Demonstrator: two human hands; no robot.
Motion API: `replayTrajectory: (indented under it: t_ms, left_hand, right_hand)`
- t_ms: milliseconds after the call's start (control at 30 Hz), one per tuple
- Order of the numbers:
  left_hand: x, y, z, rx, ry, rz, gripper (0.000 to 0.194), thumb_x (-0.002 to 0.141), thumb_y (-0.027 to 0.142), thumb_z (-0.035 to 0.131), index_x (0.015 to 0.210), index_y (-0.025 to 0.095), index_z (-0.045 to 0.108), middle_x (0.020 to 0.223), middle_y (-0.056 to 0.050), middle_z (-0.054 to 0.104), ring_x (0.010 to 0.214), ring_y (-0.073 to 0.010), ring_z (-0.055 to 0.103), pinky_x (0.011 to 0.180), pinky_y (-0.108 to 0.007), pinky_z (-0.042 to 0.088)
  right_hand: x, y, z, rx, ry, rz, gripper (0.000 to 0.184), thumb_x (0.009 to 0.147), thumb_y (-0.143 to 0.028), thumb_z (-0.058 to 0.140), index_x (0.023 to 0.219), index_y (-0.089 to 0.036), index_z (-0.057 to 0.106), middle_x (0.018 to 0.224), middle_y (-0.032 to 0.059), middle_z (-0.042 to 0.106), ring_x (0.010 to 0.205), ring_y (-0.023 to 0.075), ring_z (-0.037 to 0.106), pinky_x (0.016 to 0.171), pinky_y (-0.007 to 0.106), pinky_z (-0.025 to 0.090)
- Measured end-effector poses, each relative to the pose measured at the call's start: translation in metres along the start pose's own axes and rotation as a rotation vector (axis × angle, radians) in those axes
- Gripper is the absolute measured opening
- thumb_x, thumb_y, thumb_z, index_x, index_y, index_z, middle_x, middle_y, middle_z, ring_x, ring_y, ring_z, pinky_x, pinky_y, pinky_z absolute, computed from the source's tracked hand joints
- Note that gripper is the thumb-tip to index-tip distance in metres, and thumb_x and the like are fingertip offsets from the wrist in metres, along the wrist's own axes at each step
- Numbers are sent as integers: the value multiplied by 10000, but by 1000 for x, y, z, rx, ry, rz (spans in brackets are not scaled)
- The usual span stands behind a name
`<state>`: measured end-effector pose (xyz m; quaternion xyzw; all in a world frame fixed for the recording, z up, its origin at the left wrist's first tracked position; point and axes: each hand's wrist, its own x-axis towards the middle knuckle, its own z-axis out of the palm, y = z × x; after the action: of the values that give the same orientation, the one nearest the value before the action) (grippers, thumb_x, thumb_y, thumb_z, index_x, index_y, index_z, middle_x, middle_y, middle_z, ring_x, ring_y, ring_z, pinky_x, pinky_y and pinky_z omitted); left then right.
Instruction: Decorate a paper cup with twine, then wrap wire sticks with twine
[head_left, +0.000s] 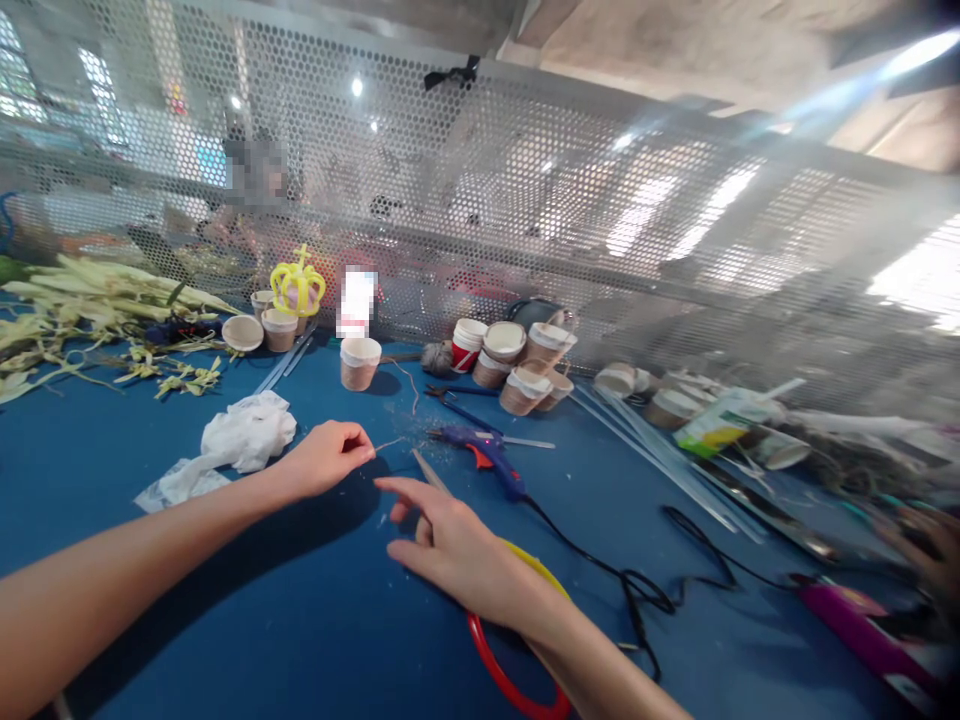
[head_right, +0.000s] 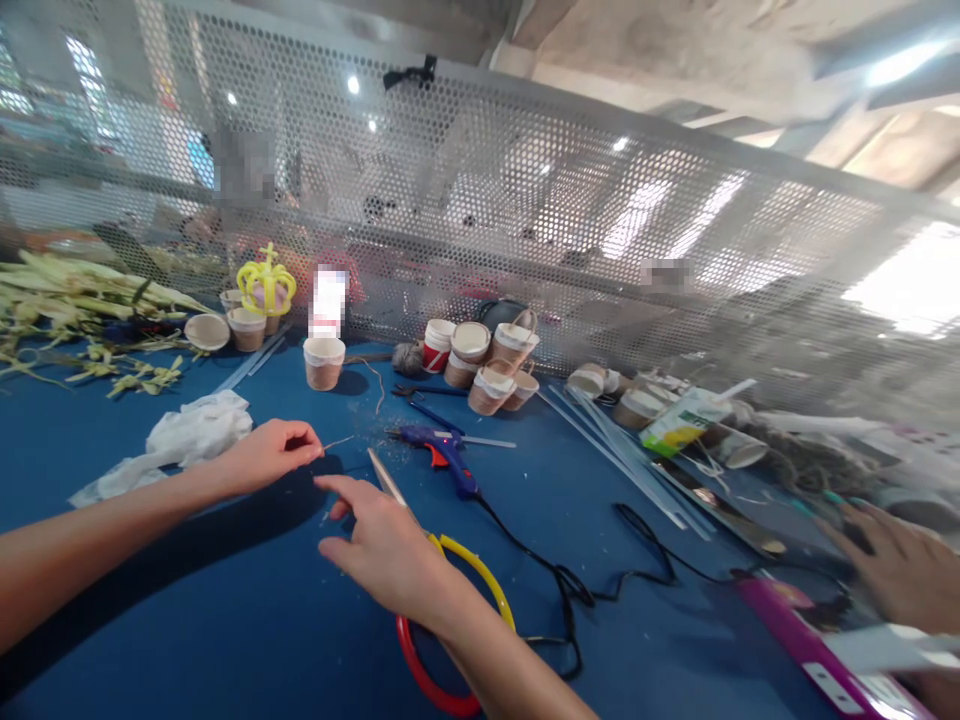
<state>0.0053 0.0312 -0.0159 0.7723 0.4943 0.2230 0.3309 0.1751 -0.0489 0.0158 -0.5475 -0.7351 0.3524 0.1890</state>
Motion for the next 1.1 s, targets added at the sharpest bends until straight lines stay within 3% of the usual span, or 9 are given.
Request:
replayTrajectory:
  t_ms: [67,133,200,333,500,667,867,967,1100]
  left_hand:
    - [0,1,-1,-7,2,3,236,707,307,450,750,129,599,710,-46,629,621,-136,517,562,-230,360]
    - [-1,2,-1,-18,8,6,231,710,308,453,748,131,595,693,-40,620,615,-132,510,549,-222,359]
    - [-2,3,-1,-28,13,5,227,715,309,447,740,133,588,670,-33,608,597,-125,498,528,-215,353]
    - [-3,5,-1,-71,15,-11,227,733,316,430,741,141,576,566,1,556,506,-104,450,468,-202,319]
    - [-3,4,-2,-75,29,18,211,741,304,427,718,151,571,548,12,538,484,-97,419,460,-201,307]
    - [0,4,-6,-70,74,46,229,747,313,417,706,149,571,622,-6,569,546,-115,461,506,-220,338]
    - [-1,13,-14,-156,82,6,223,752,321,414,692,148,542,532,30,485,463,-87,409,449,-207,306]
    - [-3,17,-18,-251,88,12,208,759,318,424,693,146,521,513,42,443,447,-73,387,431,-196,291]
    - [-8,27,-26,-385,128,54,195,767,311,436,718,142,519,528,41,431,461,-67,384,425,-185,293]
  right_hand:
    - [-2,-4,-5,-55,-9,-37,282,671,-153,564,944,-199,617,790,6,619,500,59,465,498,182,370]
    - [-1,-9,-13,-89,-11,-13,151,741,-223,503,729,-162,641,595,0,595,467,76,457,453,186,343]
    - [8,-11,-25,-149,41,0,238,779,-260,455,631,-158,611,513,-4,574,421,83,442,421,199,326]
    - [53,-3,-55,-499,197,-151,183,770,-162,468,830,-182,640,823,36,668,727,168,584,652,264,415]
    - [125,28,-72,-628,146,-110,209,727,-41,520,862,-140,645,994,127,610,939,259,542,791,344,397]
    - [161,50,-63,-621,74,-114,245,846,-266,466,1063,-170,523,1100,73,528,927,178,541,774,361,455]
    - [165,50,-63,-445,130,-149,198,832,-261,486,987,-164,561,1036,68,563,883,171,552,760,336,456]
    - [152,36,-70,-286,230,-183,115,799,-213,505,814,-124,576,804,57,618,733,142,561,688,285,445]
    - [117,4,-77,-41,354,-232,202,828,-295,403,895,-138,512,771,31,612,587,81,526,536,218,424]
